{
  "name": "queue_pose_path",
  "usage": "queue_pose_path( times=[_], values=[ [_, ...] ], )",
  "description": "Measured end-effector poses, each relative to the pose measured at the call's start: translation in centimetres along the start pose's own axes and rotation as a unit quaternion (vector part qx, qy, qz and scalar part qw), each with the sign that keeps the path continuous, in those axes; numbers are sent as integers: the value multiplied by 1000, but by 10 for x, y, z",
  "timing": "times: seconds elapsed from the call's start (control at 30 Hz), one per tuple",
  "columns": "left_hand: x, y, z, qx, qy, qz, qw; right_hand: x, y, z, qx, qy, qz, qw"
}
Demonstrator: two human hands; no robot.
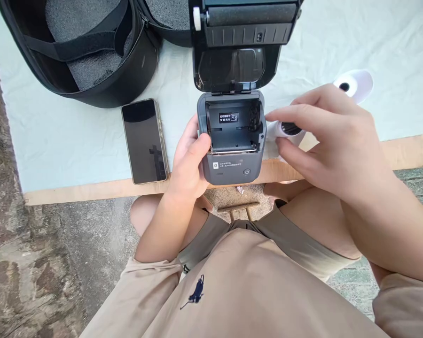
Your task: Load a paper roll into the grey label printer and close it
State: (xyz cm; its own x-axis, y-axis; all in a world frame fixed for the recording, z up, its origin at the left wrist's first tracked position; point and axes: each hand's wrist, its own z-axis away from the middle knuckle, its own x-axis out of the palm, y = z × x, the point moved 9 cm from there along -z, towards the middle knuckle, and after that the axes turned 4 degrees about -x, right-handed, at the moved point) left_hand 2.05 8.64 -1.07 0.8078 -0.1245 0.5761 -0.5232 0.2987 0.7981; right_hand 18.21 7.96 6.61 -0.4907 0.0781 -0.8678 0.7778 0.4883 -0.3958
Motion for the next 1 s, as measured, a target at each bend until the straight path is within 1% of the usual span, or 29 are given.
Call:
queue_pose_path(
  times=[0.07,0.13,0.2,0.23,0.27,0.33,0.37,0.4,0.43,0.5,0.57,0.67,0.73,0.8,0.87,0.97,1.0],
  values=[
    [0,1,0,1,6,1,1000,-9,-2,0,17,30,-51,998],
    [0,1,-1,1,0,9,1000,-15,-4,0,43,58,-130,989],
    [2,0,-2,6,-14,17,1000,-18,0,-2,85,85,-234,965],
    [2,0,-2,8,-21,20,1000,-17,6,-4,124,89,-294,944],
    [2,0,-2,10,-25,21,999,-11,14,-5,176,80,-353,916],
    [2,0,-2,13,-22,22,999,6,24,-6,272,31,-459,845],
    [1,0,-2,13,-16,22,1000,14,25,-7,306,3,-493,815],
    [1,0,-1,14,-9,22,1000,19,26,-8,326,-18,-511,795],
    [1,1,-1,16,-5,22,1000,22,25,-10,332,-26,-518,788],
    [1,2,0,20,0,21,1000,23,26,-12,322,-11,-515,795],
    [1,2,0,20,-2,18,1000,20,26,-13,293,31,-498,816],
    [2,0,-1,10,-7,7,1000,2,19,-11,193,122,-439,869],
    [2,-1,-1,6,-9,4,1000,-11,8,-8,121,155,-369,908],
    [2,0,-1,5,-6,0,1000,-16,-3,-7,72,157,-318,932],
    [1,0,-1,5,1,-8,1000,-17,-17,-9,13,149,-288,946],
    [0,0,0,3,13,-20,1000,-12,-40,-16,-81,119,-196,970],
    [0,0,0,4,14,-22,1000,-8,-46,-18,-94,107,-152,978]
  ],
)
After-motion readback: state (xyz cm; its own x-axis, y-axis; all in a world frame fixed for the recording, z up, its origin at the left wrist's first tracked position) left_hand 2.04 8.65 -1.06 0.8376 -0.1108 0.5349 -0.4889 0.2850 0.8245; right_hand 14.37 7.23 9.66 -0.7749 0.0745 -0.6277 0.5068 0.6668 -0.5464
